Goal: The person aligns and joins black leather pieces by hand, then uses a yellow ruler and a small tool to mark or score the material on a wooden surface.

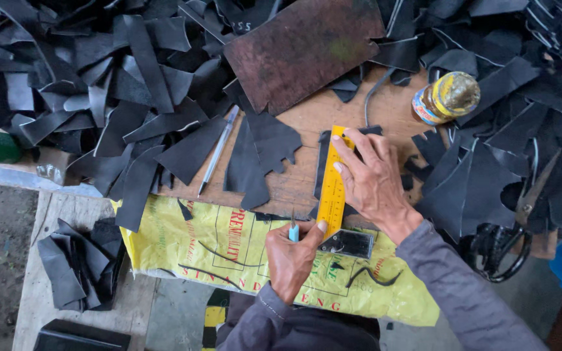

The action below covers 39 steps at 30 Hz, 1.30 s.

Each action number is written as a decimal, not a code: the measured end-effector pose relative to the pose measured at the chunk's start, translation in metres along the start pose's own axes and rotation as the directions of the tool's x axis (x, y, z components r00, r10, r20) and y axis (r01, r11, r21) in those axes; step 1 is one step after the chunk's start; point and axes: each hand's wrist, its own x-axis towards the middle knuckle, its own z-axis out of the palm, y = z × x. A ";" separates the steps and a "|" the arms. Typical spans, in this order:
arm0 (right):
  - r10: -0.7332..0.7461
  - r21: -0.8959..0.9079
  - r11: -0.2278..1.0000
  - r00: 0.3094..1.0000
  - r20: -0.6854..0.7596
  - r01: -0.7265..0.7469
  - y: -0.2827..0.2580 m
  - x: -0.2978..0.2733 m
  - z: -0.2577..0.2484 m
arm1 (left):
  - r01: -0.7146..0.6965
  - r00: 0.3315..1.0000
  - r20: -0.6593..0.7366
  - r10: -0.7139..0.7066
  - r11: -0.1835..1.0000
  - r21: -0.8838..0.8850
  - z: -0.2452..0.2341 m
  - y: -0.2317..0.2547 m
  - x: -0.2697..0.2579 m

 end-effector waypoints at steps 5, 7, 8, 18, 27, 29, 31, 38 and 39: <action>0.007 -0.046 0.999 1.000 0.024 -0.006 -0.003 -0.002 -0.001 | 0.030 0.999 -0.020 -0.028 0.994 0.109 -0.008 0.000 -0.007; 0.026 -0.028 0.999 0.999 0.033 -0.026 -0.005 -0.009 0.001 | 0.022 1.000 0.001 -0.022 0.998 0.065 -0.009 -0.007 -0.010; 0.029 -0.022 0.999 0.999 0.028 -0.028 -0.005 -0.008 0.002 | -0.008 1.000 0.025 0.008 1.000 0.007 -0.009 -0.009 -0.007; 0.019 -0.055 0.998 0.999 0.050 -0.016 -0.006 -0.003 0.001 | -0.036 0.998 0.047 0.036 0.999 -0.019 -0.010 -0.023 0.001; 0.083 -0.162 0.985 0.991 0.103 -0.066 -0.013 -0.001 0.003 | -0.047 0.997 0.063 0.050 0.997 -0.053 -0.011 -0.017 0.002; 0.075 -0.106 0.992 0.992 0.102 -0.064 -0.013 -0.003 -0.001 | -0.015 0.997 0.072 0.017 0.999 -0.028 -0.011 -0.013 0.000; 0.061 -0.057 0.997 0.992 0.114 -0.055 -0.010 -0.001 -0.006 | -0.004 0.997 0.080 0.004 1.000 0.000 -0.012 -0.006 0.002; 0.073 0.046 0.995 0.978 0.195 -0.083 -0.003 -0.008 -0.009 | 0.085 0.992 0.080 -0.093 0.992 0.098 -0.014 0.002 0.001; 0.079 0.065 0.994 0.980 0.182 -0.093 -0.003 -0.009 -0.008 | 0.051 0.995 0.078 -0.059 0.993 0.103 -0.013 0.001 0.003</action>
